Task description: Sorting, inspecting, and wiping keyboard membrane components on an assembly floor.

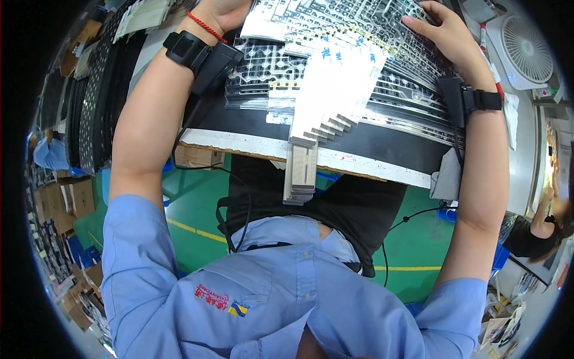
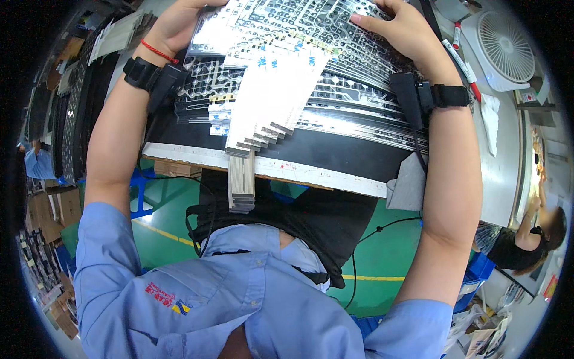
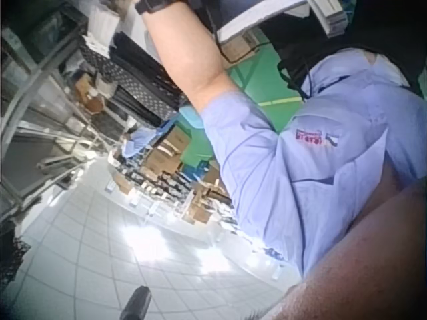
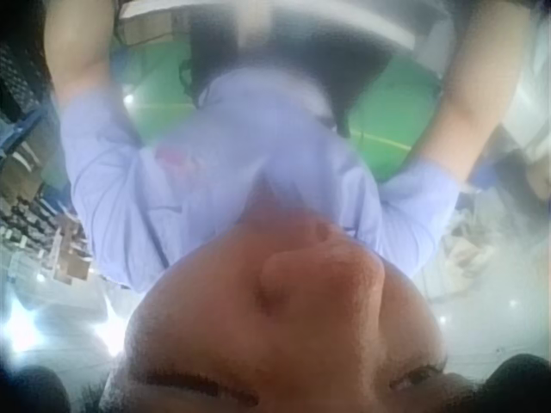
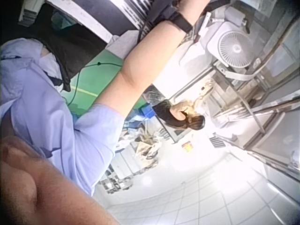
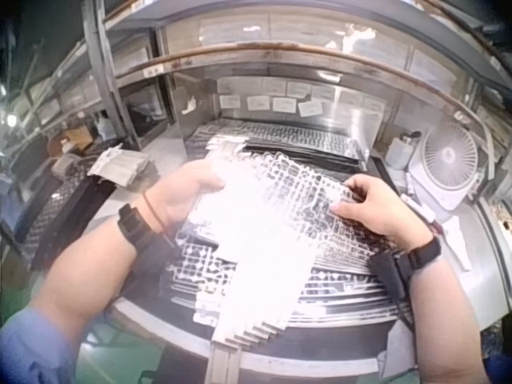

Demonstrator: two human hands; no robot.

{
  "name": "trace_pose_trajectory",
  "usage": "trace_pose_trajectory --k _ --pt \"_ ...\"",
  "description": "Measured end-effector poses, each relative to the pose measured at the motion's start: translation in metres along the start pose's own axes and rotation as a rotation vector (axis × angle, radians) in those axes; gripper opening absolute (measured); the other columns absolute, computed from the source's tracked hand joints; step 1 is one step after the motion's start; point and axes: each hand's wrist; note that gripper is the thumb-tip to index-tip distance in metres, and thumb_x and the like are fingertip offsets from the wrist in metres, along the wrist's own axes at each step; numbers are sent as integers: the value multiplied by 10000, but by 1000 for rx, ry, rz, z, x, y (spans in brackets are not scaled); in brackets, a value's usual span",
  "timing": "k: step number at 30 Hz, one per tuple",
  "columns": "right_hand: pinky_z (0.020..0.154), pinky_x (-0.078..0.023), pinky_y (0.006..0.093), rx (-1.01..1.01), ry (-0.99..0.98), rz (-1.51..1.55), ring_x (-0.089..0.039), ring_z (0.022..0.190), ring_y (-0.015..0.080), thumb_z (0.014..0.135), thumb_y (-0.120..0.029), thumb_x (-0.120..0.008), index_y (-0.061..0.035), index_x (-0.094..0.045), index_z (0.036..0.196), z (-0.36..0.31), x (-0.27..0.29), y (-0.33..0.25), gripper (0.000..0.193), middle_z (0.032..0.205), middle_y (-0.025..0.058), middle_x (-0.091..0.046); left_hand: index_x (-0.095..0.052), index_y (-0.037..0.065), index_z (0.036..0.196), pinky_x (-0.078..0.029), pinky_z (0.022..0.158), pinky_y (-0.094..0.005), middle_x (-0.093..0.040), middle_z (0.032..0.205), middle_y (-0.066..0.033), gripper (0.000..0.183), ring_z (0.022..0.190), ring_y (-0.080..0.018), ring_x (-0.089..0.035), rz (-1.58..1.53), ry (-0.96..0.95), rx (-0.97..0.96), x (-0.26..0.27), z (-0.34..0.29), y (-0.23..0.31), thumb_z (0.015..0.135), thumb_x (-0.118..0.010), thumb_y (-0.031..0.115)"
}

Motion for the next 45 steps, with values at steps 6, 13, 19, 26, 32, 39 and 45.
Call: trace_pose_trajectory --k 6,13,19,26,32,39,45 --pt "747 -519 272 0 -23 12 -635 795 131 844 -122 -791 49 -663 1100 -1 -8 -7 333 902 59 -693 -536 -64 1320 -526 1005 -343 -654 1234 -145 394 1118 -223 -654 18 53 56 6 -3 -1 929 -558 -23" --pt "733 -521 272 -26 20 51 -642 781 130 840 -94 -781 62 -692 1096 -4 -2 -5 312 890 73 -710 -553 -72 1318 -529 998 -351 -656 1244 -152 369 1137 -230 -647 44 83 37 -18 -1 4 955 -534 -9" --pt "740 -521 278 9 25 26 -641 789 137 832 -110 -791 62 -687 1090 -2 -4 -3 327 886 71 -707 -547 -71 1318 -529 998 -357 -654 1240 -151 362 1118 -232 -651 65 86 22 -2 -3 1 963 -533 -2" --pt "764 -512 284 80 52 -90 -632 816 145 825 -148 -801 58 -675 1087 -2 -7 -3 357 897 72 -696 -568 -65 1299 -532 986 -351 -662 1228 -132 339 1108 -225 -650 140 145 64 -11 -2 4 966 -539 -1" --pt "777 -518 296 42 -22 -6 -647 841 166 840 -191 -794 64 -673 1123 -2 -4 -5 400 931 98 -710 -524 -71 1368 -500 1040 -362 -642 1291 -146 434 1153 -236 -636 126 92 -51 -27 -3 4 949 -576 29" --pt "757 -528 309 39 12 -164 -668 817 179 839 -237 -809 73 -684 1083 0 -10 -8 414 915 125 -723 -472 -62 1420 -495 1060 -383 -601 1364 -181 470 1235 -261 -603 -289 -90 157 -8 -5 13 971 -543 59" --pt "708 -514 289 -89 17 -106 -637 758 143 829 -206 -819 63 -691 1025 1 -3 -5 357 853 85 -706 -536 -73 1335 -519 1009 -361 -642 1264 -144 364 1140 -232 -632 78 158 39 -5 -1 1 985 -526 28"
Point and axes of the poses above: each hand's wrist, its own z-axis towards the middle knuckle, its own x-axis out of the back of the hand, y = z × x
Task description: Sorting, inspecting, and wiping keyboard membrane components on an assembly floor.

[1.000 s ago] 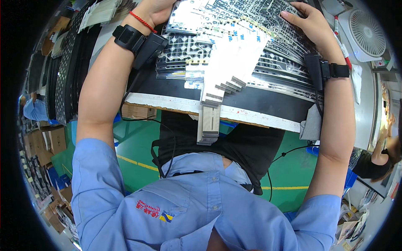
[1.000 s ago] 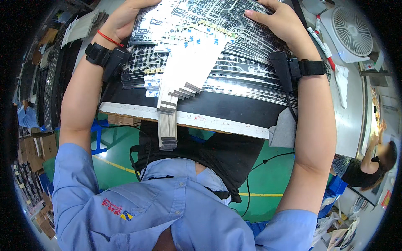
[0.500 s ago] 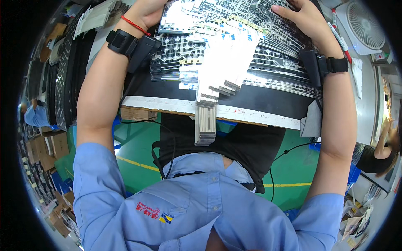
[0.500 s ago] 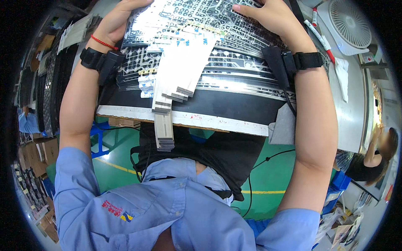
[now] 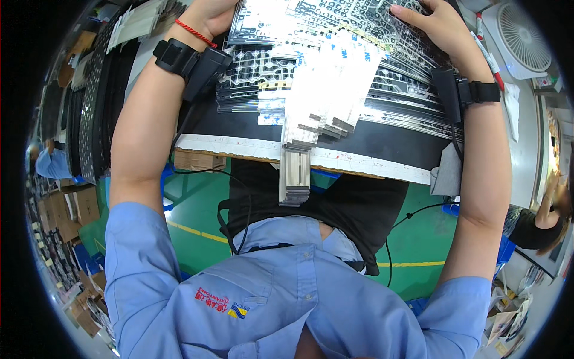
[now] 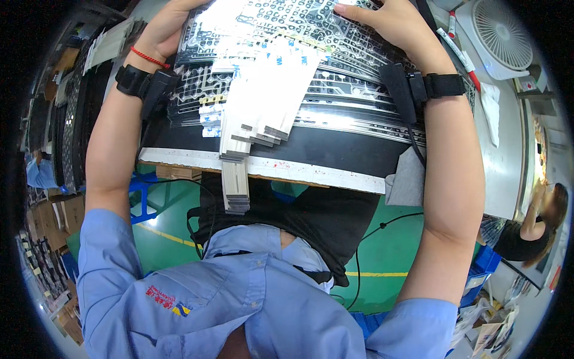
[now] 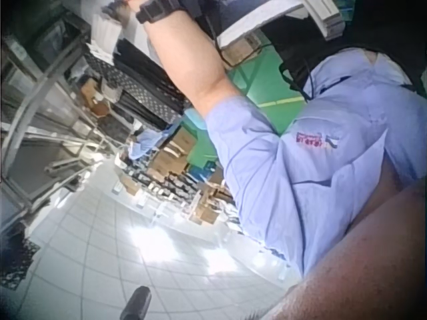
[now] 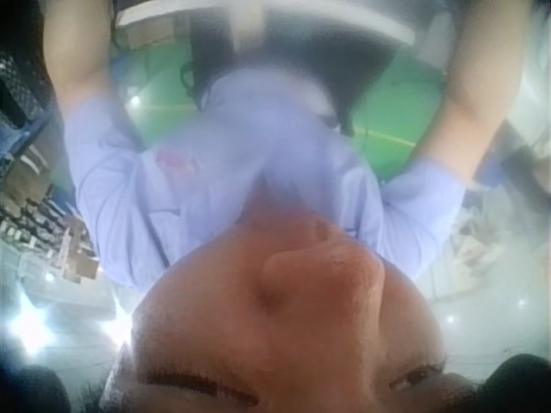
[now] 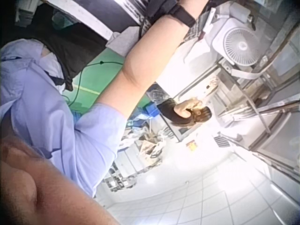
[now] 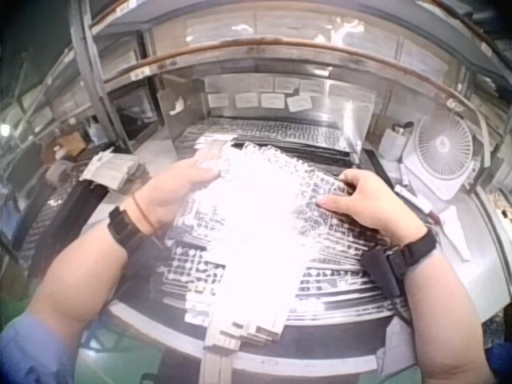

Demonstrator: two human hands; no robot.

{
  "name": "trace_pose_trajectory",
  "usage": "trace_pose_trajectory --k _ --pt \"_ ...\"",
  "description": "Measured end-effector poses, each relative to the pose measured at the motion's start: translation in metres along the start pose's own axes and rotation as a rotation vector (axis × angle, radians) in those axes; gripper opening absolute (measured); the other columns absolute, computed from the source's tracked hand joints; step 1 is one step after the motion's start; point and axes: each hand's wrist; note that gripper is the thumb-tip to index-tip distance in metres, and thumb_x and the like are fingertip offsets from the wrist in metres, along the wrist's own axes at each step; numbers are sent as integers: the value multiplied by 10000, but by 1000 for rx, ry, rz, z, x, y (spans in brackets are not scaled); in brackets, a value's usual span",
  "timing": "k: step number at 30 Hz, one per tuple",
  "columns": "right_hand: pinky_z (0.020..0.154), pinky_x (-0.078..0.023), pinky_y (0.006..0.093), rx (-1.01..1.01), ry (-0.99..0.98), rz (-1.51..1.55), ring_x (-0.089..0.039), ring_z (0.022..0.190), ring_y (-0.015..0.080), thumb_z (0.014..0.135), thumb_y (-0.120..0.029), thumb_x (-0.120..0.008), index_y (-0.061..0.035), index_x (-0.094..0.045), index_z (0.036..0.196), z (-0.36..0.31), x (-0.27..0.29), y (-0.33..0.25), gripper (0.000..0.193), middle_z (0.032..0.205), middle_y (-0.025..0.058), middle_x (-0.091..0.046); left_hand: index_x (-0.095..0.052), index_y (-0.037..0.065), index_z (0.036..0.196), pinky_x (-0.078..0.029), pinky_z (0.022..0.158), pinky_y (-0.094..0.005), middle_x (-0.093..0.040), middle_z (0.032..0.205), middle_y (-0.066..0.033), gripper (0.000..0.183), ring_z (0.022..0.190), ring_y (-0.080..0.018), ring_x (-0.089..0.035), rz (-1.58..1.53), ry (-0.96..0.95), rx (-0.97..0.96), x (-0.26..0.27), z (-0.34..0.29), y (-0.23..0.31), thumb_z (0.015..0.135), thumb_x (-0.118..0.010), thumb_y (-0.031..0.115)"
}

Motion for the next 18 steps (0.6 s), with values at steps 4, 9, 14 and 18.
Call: trace_pose_trajectory --k 4,9,14,18 --pt "692 -508 290 115 -24 113 -627 746 136 826 -202 -821 56 -690 999 4 3 13 337 832 76 -698 -556 -63 1320 -518 993 -338 -646 1241 -120 350 1104 -219 -635 -209 -115 51 -1 -2 6 983 -537 31" --pt "703 -510 295 41 -27 -3 -630 754 142 817 -192 -827 54 -691 994 3 4 10 332 825 70 -694 -546 -61 1328 -526 994 -350 -645 1251 -131 362 1115 -220 -639 102 -12 -38 -3 -1 3 978 -536 29" --pt "703 -510 295 64 2 -25 -628 749 144 809 -189 -833 48 -695 981 3 3 9 323 818 68 -691 -542 -64 1335 -550 974 -353 -654 1244 -146 378 1115 -224 -657 -139 -173 -35 -10 -5 7 966 -553 16" --pt "699 -508 290 41 -8 22 -625 746 139 808 -171 -833 47 -694 989 5 7 13 316 825 62 -691 -539 -63 1335 -558 966 -339 -661 1238 -159 375 1096 -230 -671 -49 -149 -1 -11 -6 10 966 -549 0"
Point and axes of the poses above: each hand's wrist, its own z-axis towards the middle knuckle, its own x-axis out of the back of the hand, y = z × x
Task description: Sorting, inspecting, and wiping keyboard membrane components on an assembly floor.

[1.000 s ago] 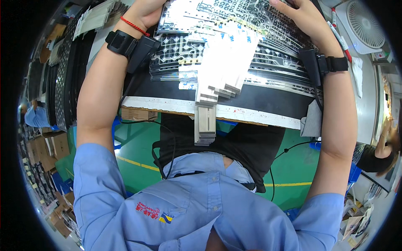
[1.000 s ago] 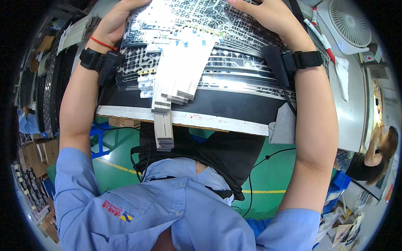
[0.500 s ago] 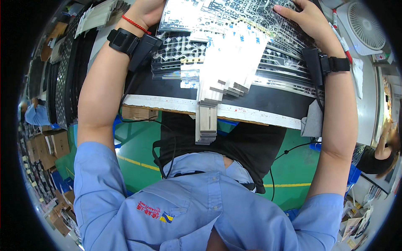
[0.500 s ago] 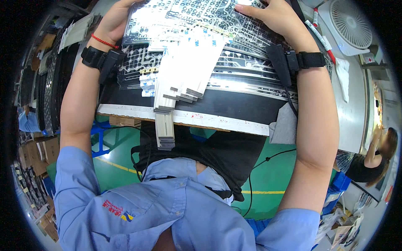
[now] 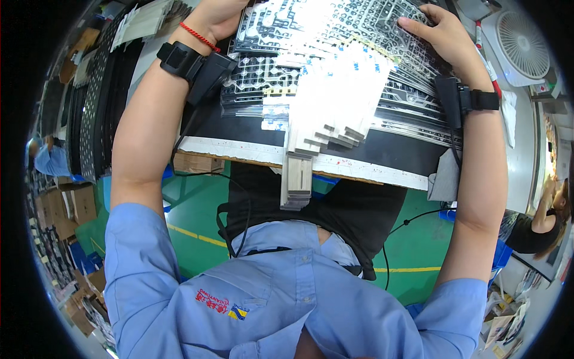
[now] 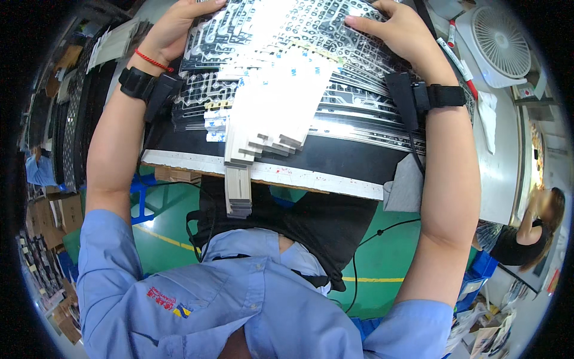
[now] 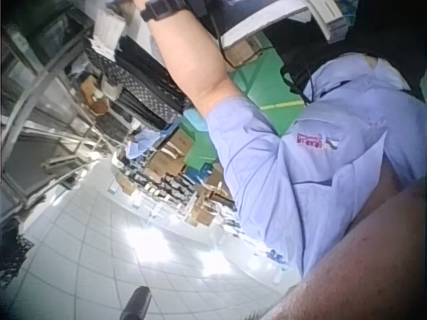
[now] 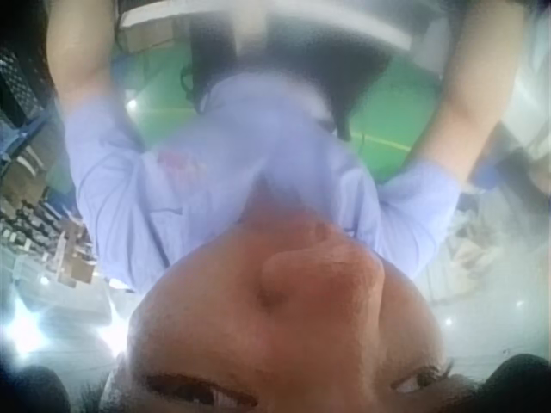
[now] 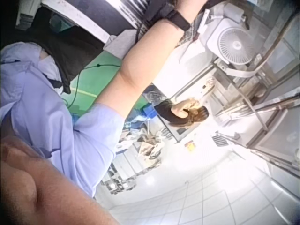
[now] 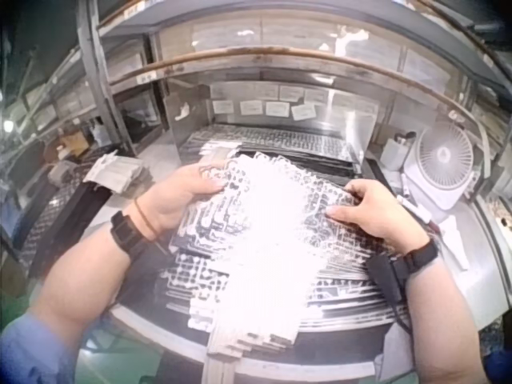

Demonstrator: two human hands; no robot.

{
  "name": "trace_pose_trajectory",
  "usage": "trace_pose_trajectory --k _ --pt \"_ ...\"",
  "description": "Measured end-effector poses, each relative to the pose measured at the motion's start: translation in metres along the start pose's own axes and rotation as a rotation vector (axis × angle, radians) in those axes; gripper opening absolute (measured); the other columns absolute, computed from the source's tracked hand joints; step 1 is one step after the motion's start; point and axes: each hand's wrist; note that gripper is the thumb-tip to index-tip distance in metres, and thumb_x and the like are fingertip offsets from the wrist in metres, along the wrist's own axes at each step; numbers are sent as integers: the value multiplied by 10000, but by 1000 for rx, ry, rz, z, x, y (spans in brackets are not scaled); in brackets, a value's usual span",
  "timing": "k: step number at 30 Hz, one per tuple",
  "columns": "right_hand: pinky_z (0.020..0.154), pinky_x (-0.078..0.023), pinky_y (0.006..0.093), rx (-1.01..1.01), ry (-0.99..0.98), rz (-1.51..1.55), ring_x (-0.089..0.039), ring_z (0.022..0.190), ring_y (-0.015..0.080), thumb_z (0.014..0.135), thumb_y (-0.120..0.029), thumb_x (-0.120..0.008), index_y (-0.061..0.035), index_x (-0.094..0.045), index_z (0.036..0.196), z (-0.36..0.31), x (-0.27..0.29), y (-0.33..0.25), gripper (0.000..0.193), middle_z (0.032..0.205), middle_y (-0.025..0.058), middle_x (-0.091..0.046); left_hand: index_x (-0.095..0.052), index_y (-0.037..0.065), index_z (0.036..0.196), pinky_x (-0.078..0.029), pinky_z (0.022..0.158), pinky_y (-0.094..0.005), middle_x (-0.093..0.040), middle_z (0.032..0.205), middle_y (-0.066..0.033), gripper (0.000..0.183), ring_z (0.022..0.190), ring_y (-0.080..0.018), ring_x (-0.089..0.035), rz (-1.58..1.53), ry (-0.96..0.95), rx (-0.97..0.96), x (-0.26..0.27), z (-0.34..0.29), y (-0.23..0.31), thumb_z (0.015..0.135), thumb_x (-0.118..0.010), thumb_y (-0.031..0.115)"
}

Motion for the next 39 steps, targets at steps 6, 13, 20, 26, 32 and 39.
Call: trace_pose_trajectory --k 6,13,20,26,32,39 --pt "681 -499 280 -16 18 6 -617 739 130 828 -142 -814 42 -684 983 4 1 12 273 832 53 -686 -513 -67 1360 -558 970 -338 -643 1277 -162 399 1123 -223 -665 -31 44 7 3 0 -1 967 -536 -4" --pt "670 -499 217 16 -79 -81 -629 737 49 896 -339 -781 -9 -678 1067 16 6 40 386 890 11 -698 -508 -50 1376 -562 959 -340 -650 1264 -155 420 1095 -218 -672 -23 70 -6 2 0 -6 960 -540 -3" --pt "656 -458 204 18 -79 -80 -591 722 36 890 -375 -784 -45 -686 1010 20 10 47 365 845 -29 -669 -530 -53 1358 -561 934 -324 -661 1244 -128 401 1069 -195 -670 42 36 -14 2 0 -2 968 -563 37" --pt "653 -476 202 38 -108 -32 -608 718 29 893 -375 -782 -37 -686 1042 22 12 48 381 862 -25 -684 -539 -33 1367 -560 895 -284 -665 1219 -111 407 1031 -169 -669 29 -18 15 10 1 -2 971 -577 49" --pt "676 -490 282 -54 21 -2 -610 739 126 825 -158 -814 43 -689 996 3 14 16 291 825 51 -681 -536 -38 1368 -563 888 -286 -674 1209 -115 418 1018 -171 -676 69 122 13 -3 2 -6 952 -542 0" --pt "662 -485 277 -15 -10 96 -605 719 116 845 -136 -792 37 -690 996 -8 4 -2 251 828 41 -683 -597 -25 1271 -543 899 -293 -680 1172 -89 330 1006 -157 -665 207 48 -19 9 3 -5 949 -570 43"
Point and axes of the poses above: each hand's wrist, its own z-axis towards the middle knuckle, its own x-axis out of the back of the hand, y = z × x
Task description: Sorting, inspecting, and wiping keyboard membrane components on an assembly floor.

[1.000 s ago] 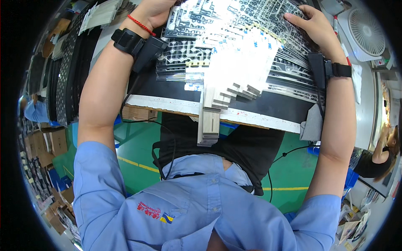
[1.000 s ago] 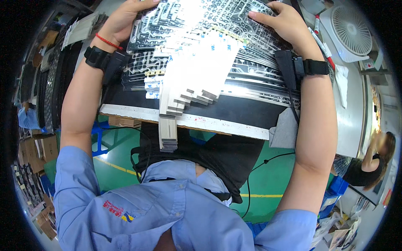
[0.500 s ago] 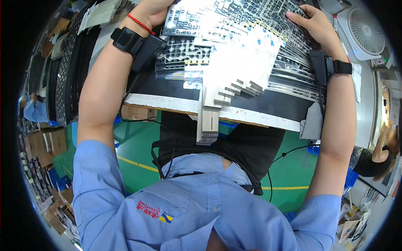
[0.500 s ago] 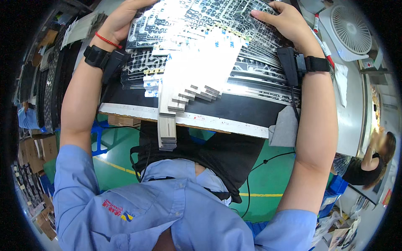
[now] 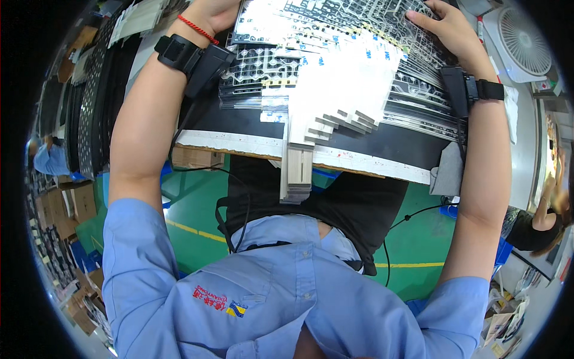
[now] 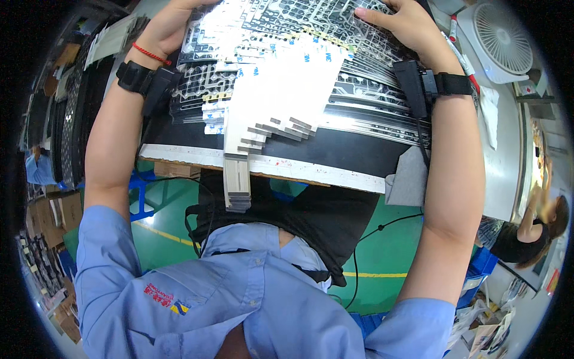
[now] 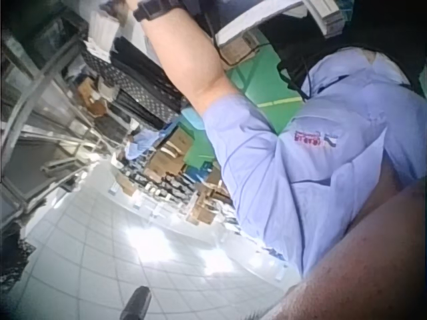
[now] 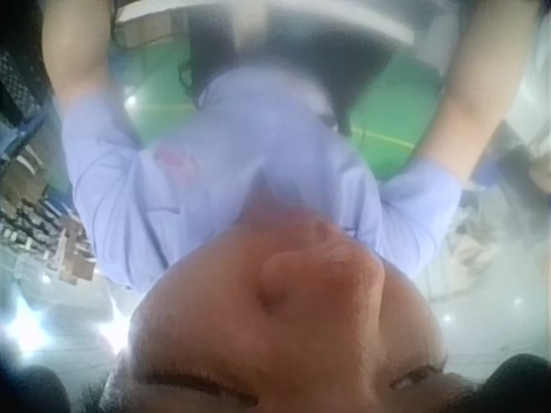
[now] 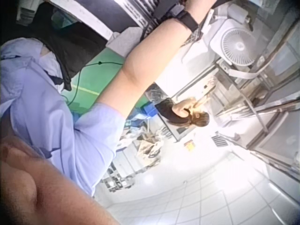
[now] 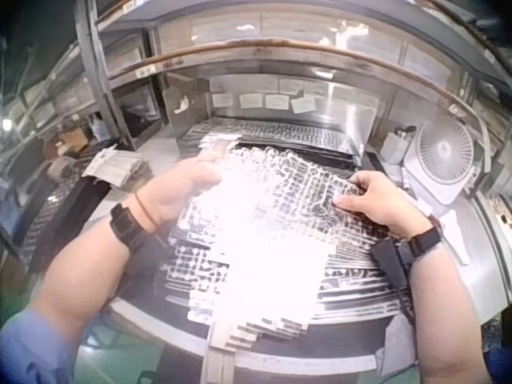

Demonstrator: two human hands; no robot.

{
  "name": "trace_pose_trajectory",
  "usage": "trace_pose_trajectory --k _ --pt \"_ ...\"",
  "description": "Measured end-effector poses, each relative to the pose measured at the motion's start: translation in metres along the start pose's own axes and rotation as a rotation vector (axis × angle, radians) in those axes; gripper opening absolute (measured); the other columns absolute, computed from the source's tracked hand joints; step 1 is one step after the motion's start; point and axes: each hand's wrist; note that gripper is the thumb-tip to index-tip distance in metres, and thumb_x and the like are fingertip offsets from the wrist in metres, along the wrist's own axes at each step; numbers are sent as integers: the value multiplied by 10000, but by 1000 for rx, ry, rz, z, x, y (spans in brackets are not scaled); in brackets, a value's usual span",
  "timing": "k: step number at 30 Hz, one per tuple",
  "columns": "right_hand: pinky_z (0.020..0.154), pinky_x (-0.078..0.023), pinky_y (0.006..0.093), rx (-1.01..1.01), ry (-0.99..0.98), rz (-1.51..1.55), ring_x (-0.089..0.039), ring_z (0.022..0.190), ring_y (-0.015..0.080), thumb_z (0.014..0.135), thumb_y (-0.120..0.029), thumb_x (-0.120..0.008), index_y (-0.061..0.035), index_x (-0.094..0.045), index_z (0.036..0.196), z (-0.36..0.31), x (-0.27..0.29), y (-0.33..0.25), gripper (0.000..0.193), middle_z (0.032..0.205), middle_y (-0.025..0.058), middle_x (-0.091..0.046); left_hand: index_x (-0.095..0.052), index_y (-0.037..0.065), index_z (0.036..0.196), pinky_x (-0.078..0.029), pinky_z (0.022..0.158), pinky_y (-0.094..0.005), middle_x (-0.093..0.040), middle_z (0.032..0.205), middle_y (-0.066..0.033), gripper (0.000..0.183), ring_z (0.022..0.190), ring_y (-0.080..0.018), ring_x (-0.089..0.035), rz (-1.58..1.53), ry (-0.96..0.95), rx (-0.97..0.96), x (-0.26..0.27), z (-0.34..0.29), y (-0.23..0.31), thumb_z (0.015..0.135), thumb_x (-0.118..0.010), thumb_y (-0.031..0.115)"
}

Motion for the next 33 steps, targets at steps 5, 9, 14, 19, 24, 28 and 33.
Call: trace_pose_trajectory --k 5,9,14,19,24,28,33 --pt "664 -492 272 -65 17 -54 -615 714 116 848 -137 -794 40 -683 1012 9 7 11 266 827 40 -685 -576 -7 1273 -537 912 -297 -675 1129 -63 334 1009 -138 -648 32 27 12 7 4 -6 952 -573 83" --pt "672 -504 248 -14 -15 -58 -631 737 85 874 -264 -787 11 -680 1060 27 12 45 349 869 22 -696 -540 -38 1343 -527 963 -317 -667 1196 -101 382 1067 -174 -655 -259 -79 46 13 -4 0 975 -524 61" --pt "668 -513 217 -13 30 -127 -647 741 46 899 -376 -774 -37 -683 1122 27 14 51 416 897 -2 -709 -532 -44 1357 -526 986 -347 -646 1287 -131 372 1120 -211 -650 -148 -58 12 14 0 -8 1005 -533 75" --pt "743 -517 300 -85 83 -86 -638 811 149 858 -177 -792 59 -664 1075 5 5 1 346 922 90 -701 -544 -51 1341 -527 987 -350 -658 1267 -130 361 1098 -212 -659 -232 -47 26 7 3 0 997 -531 57" --pt "743 -515 296 -31 36 -63 -634 809 146 850 -170 -798 52 -669 1070 6 -2 1 339 908 80 -699 -544 -49 1342 -528 982 -351 -661 1242 -122 373 1088 -216 -658 -141 58 7 0 -3 -4 980 -549 42" --pt "734 -511 293 49 17 -92 -629 800 139 848 -153 -797 46 -674 1051 -2 -7 -7 310 891 66 -695 -578 -40 1299 -537 954 -329 -683 1185 -114 330 1041 -196 -669 -216 109 88 16 0 -9 980 -553 42" --pt "721 -508 285 -20 -2 -7 -630 788 134 843 -139 -798 49 -677 1037 10 5 16 296 889 56 -698 -582 -43 1295 -539 946 -332 -680 1208 -114 335 1053 -197 -668 -144 0 46 -5 4 -1 971 -566 42"
Point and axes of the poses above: each hand's wrist, its own z-axis towards the middle knuckle, its own x-axis out of the back of the hand, y = z × x
